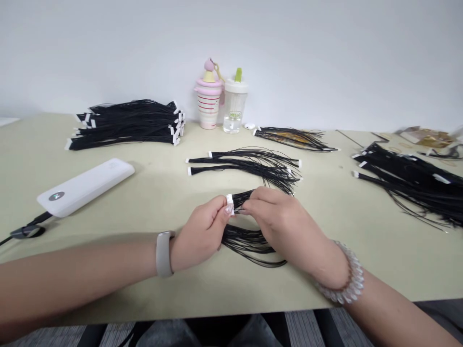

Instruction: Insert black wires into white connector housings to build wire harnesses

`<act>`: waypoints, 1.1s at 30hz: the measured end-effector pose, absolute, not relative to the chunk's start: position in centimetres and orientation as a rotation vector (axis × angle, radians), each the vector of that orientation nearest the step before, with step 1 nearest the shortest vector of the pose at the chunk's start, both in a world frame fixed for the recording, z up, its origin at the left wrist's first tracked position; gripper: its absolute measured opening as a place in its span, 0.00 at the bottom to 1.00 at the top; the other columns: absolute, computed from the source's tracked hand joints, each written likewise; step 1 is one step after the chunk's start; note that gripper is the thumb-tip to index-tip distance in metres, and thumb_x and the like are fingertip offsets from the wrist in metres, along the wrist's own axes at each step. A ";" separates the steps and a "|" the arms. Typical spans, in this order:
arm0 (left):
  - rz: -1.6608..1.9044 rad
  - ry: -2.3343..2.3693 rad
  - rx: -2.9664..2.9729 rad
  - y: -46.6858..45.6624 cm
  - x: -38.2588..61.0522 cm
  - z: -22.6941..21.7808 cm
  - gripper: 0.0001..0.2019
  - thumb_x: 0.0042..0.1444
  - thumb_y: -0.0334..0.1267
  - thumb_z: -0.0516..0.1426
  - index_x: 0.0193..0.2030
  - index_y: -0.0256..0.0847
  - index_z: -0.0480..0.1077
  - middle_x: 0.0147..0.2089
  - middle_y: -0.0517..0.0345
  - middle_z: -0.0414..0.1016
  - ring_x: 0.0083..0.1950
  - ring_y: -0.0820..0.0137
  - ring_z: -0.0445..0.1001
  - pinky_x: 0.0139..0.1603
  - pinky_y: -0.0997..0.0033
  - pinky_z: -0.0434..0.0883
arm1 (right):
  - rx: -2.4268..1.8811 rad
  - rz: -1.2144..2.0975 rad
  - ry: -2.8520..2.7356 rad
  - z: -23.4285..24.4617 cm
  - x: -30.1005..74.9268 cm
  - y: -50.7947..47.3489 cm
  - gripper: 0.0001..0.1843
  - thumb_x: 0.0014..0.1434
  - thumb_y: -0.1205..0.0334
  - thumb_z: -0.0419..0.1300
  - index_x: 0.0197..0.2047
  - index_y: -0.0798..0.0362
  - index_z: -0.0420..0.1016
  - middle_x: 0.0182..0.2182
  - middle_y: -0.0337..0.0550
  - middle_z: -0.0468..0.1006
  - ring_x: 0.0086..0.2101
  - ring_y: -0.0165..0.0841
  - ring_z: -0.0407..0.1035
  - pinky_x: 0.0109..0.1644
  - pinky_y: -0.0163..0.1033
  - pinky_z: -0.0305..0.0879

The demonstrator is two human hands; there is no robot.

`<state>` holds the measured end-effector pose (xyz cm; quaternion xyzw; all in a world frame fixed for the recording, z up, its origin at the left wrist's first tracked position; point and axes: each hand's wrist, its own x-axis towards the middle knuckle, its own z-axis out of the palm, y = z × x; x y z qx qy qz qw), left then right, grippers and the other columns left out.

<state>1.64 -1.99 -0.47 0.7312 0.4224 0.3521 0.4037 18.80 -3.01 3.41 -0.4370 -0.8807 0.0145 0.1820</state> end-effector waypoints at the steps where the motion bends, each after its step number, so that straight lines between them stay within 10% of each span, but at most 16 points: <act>1: 0.885 1.072 1.837 -2.0 1.7 -0.4 0.15 0.61 0.43 0.42 0.25 0.39 0.52 0.23 0.63 0.55 0.26 0.77 0.53 0.26 0.75 0.56 | -1.231 0.052 -2.476 3.4 18.8 -3.0 0.13 0.57 0.77 0.48 0.32 0.58 0.72 0.29 0.43 0.67 0.29 0.27 0.60 0.34 0.34 0.60; 14: 0.851 1.068 1.879 -1.9 1.5 -0.3 0.15 0.61 0.43 0.41 0.26 0.38 0.54 0.25 0.63 0.56 0.26 0.77 0.54 0.27 0.75 0.56 | -1.172 0.353 -2.135 3.1 19.5 -3.0 0.06 0.52 0.71 0.59 0.35 0.53 0.69 0.25 0.32 0.74 0.26 0.20 0.66 0.31 0.26 0.60; 33: 0.835 1.035 2.023 -2.1 1.5 -0.6 0.15 0.61 0.41 0.41 0.24 0.39 0.49 0.21 0.66 0.52 0.23 0.79 0.50 0.23 0.77 0.52 | -1.262 0.534 -2.157 3.4 19.7 -2.7 0.11 0.50 0.66 0.61 0.23 0.55 0.61 0.15 0.28 0.61 0.18 0.18 0.49 0.21 0.25 0.48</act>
